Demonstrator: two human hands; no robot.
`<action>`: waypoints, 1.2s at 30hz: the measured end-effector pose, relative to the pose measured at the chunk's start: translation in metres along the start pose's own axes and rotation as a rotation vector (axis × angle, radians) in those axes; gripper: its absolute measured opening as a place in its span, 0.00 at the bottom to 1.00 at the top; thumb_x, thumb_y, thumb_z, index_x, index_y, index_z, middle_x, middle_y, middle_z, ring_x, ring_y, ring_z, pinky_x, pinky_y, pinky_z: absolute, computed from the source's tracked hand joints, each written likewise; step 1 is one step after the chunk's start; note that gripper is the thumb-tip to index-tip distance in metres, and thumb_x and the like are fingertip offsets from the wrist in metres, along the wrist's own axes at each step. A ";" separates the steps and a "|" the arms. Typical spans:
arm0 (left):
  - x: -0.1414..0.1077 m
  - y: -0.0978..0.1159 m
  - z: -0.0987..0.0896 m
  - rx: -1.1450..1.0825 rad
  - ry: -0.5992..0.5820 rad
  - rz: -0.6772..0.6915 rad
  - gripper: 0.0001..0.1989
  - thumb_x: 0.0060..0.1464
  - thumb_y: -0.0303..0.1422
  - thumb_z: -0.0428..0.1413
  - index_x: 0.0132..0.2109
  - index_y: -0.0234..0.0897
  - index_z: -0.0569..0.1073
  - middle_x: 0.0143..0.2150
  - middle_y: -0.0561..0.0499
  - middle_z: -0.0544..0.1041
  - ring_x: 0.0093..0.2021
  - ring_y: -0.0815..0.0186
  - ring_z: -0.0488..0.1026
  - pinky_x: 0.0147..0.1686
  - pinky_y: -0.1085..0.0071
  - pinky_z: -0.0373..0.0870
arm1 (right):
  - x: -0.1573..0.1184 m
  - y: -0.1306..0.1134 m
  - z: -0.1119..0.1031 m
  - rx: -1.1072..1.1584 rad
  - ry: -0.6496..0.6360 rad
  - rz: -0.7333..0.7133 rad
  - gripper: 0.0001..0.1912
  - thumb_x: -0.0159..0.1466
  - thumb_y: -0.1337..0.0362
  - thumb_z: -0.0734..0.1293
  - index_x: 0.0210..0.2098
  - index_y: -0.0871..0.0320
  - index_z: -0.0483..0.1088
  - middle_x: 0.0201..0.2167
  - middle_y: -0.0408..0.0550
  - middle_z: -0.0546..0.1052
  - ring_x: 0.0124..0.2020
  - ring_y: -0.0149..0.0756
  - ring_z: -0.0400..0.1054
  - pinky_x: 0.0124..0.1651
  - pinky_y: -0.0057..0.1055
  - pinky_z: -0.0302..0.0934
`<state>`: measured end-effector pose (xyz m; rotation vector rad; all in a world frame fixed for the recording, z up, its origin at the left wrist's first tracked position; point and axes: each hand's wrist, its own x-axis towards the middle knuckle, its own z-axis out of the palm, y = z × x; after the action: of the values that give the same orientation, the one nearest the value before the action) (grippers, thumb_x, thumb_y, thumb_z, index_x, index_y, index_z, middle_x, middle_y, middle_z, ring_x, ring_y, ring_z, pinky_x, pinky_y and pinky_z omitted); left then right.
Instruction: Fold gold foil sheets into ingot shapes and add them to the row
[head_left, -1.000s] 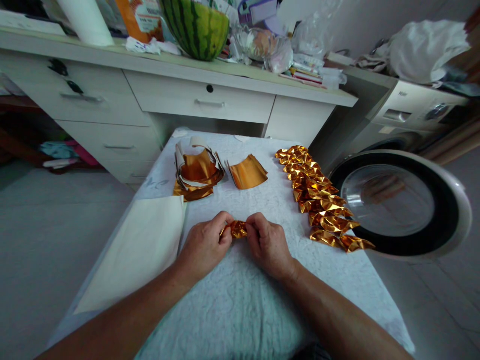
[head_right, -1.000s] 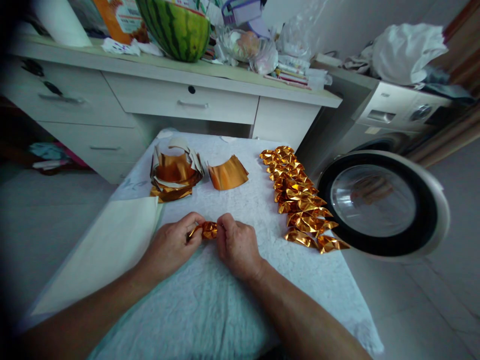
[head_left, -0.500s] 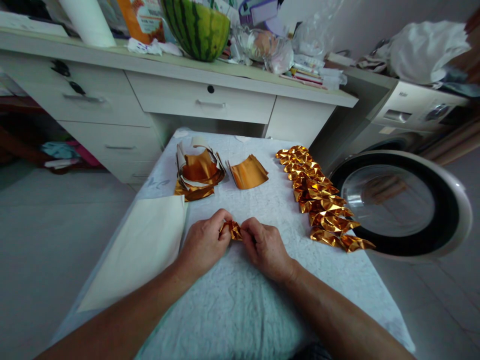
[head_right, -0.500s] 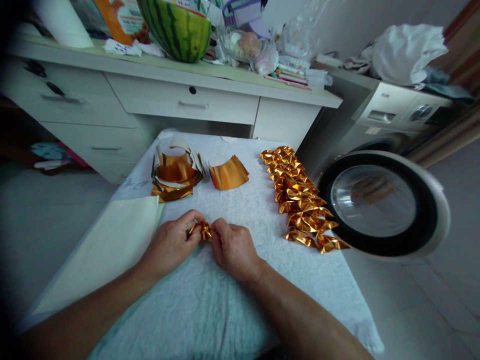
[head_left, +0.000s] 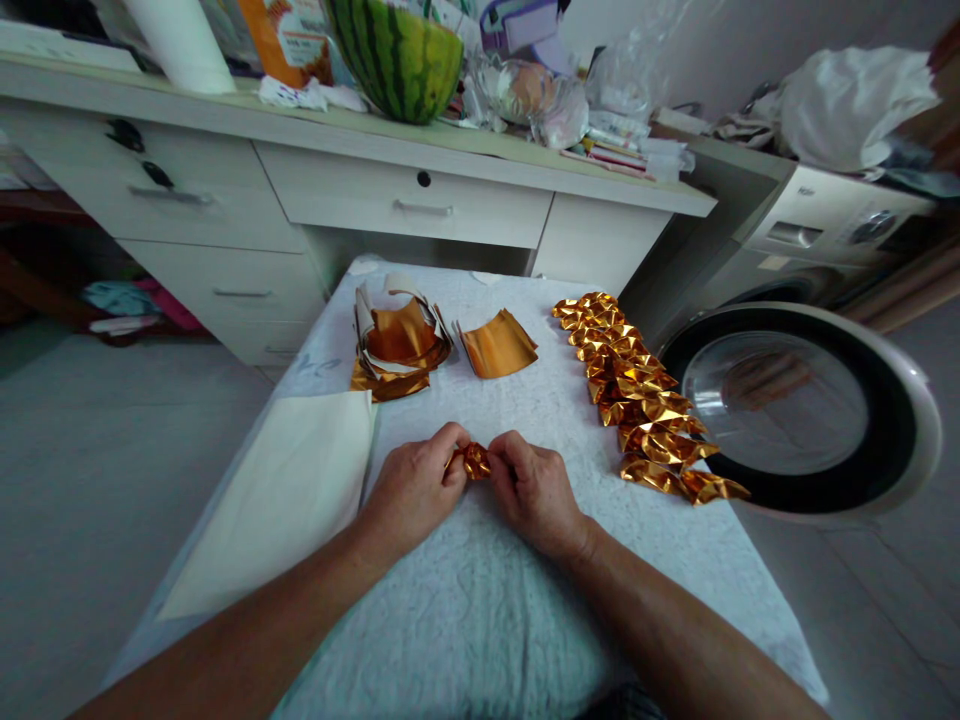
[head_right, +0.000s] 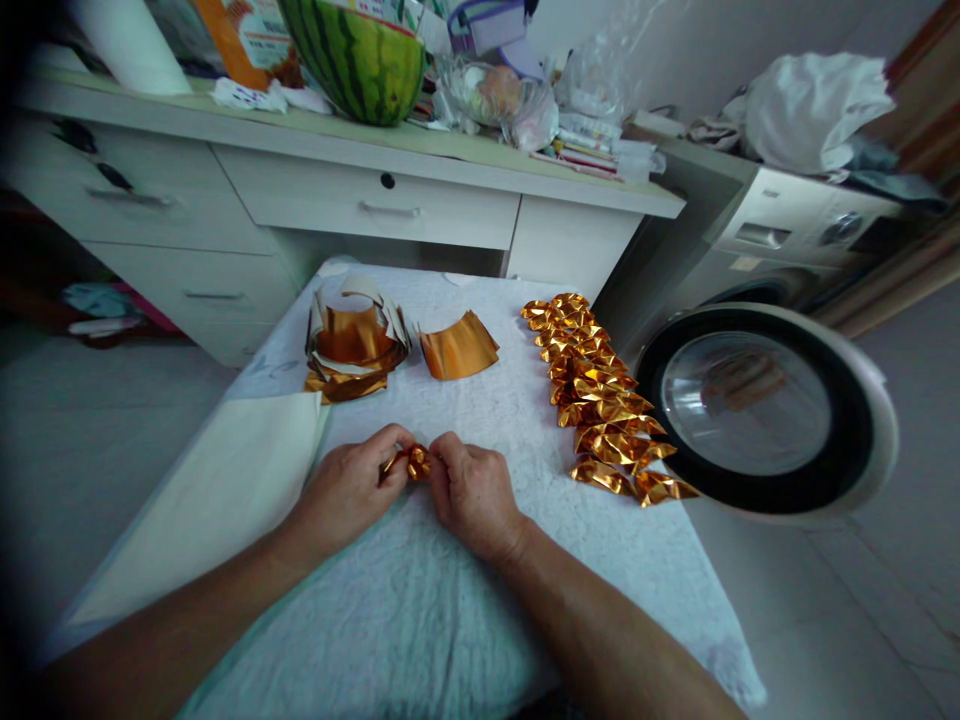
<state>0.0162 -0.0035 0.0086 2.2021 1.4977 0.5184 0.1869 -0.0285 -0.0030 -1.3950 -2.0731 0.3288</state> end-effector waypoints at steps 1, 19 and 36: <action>0.000 0.000 0.000 -0.005 0.004 -0.010 0.08 0.55 0.26 0.49 0.39 0.41 0.70 0.25 0.57 0.75 0.26 0.65 0.74 0.28 0.72 0.60 | 0.000 0.000 0.000 -0.001 -0.007 -0.020 0.06 0.67 0.67 0.56 0.35 0.56 0.62 0.22 0.42 0.72 0.22 0.30 0.66 0.28 0.24 0.54; 0.001 0.001 0.002 -0.013 -0.022 0.013 0.08 0.56 0.25 0.49 0.40 0.40 0.69 0.25 0.57 0.75 0.25 0.66 0.73 0.26 0.73 0.59 | 0.001 -0.001 -0.001 0.043 0.046 -0.022 0.06 0.68 0.68 0.56 0.38 0.57 0.63 0.25 0.43 0.74 0.23 0.29 0.68 0.29 0.23 0.56; 0.000 -0.005 0.000 -0.187 0.029 0.001 0.09 0.62 0.33 0.47 0.46 0.41 0.68 0.33 0.54 0.78 0.30 0.65 0.75 0.29 0.72 0.62 | 0.006 0.005 -0.011 0.258 0.060 0.244 0.01 0.62 0.66 0.61 0.34 0.56 0.64 0.21 0.37 0.69 0.21 0.28 0.63 0.27 0.24 0.55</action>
<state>0.0121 -0.0014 0.0058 2.0597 1.4011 0.6649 0.1961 -0.0227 0.0048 -1.4776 -1.7430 0.6244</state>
